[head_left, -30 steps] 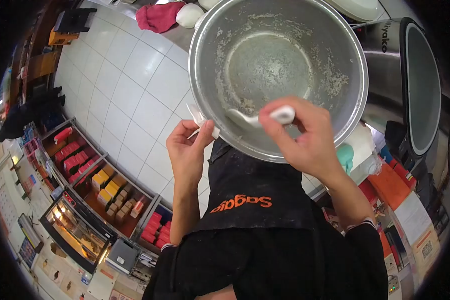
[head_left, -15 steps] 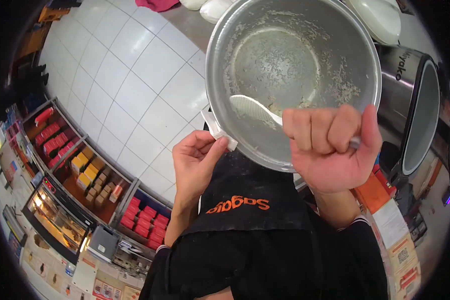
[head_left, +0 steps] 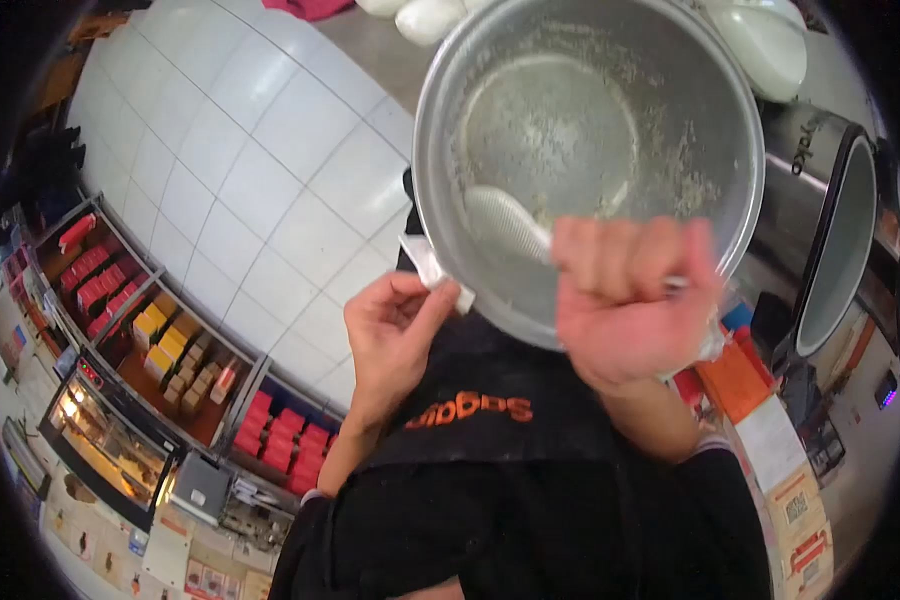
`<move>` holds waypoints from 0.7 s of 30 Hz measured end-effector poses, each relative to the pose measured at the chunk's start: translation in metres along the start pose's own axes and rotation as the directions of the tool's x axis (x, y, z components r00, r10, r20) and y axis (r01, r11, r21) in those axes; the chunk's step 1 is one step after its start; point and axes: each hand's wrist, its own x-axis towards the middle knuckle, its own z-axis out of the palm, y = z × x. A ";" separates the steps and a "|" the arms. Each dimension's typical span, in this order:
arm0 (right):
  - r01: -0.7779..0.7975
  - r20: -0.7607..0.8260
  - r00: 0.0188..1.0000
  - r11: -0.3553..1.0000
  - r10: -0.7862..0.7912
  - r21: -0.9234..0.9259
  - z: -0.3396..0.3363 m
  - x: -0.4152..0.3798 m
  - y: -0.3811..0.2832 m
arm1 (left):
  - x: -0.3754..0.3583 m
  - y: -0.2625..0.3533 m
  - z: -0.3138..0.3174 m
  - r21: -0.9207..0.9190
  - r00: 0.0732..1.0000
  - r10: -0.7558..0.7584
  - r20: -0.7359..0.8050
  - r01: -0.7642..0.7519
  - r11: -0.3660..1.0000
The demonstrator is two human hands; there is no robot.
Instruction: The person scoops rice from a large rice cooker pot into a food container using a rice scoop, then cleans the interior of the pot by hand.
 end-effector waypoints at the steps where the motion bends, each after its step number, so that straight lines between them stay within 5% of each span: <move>1: -0.007 -0.018 1.000 1.000 0.007 -0.004 0.000 -0.005 0.004 | -0.001 0.003 0.003 0.014 1.000 -0.014 -0.005 0.014 1.000; 3: -0.016 -0.118 0.993 0.993 0.002 -0.116 -0.009 -0.001 0.031 | -0.001 0.000 0.001 0.004 1.000 -0.001 0.007 0.001 1.000; 4: -0.147 -0.203 0.971 0.984 0.124 -0.104 -0.018 0.001 0.050 | -0.004 -0.002 -0.001 0.023 1.000 -0.008 0.010 0.008 1.000; 8: 0.092 -0.071 0.994 0.995 -0.089 0.039 -0.005 0.019 -0.012 | -0.003 0.001 0.002 0.013 1.000 -0.026 -0.001 0.026 1.000; 12: -0.093 -0.204 0.974 0.994 0.104 0.060 -0.026 0.010 0.025 | -0.003 0.001 -0.002 0.013 0.999 -0.012 0.048 0.011 1.000; 16: 0.006 -0.079 0.997 1.000 -0.004 0.028 0.012 0.014 -0.027 | -0.003 0.002 0.002 -0.028 1.000 -0.005 0.029 0.006 1.000; 19: -0.116 -0.157 0.983 0.986 0.096 -0.123 -0.010 0.003 0.028 | -0.003 0.000 -0.003 -0.027 0.999 -0.004 0.037 0.005 1.000; 21: -0.036 -0.093 0.995 0.998 0.031 -0.052 -0.009 0.019 0.004 | 0.003 0.002 0.001 -0.015 0.999 0.021 0.032 -0.020 1.000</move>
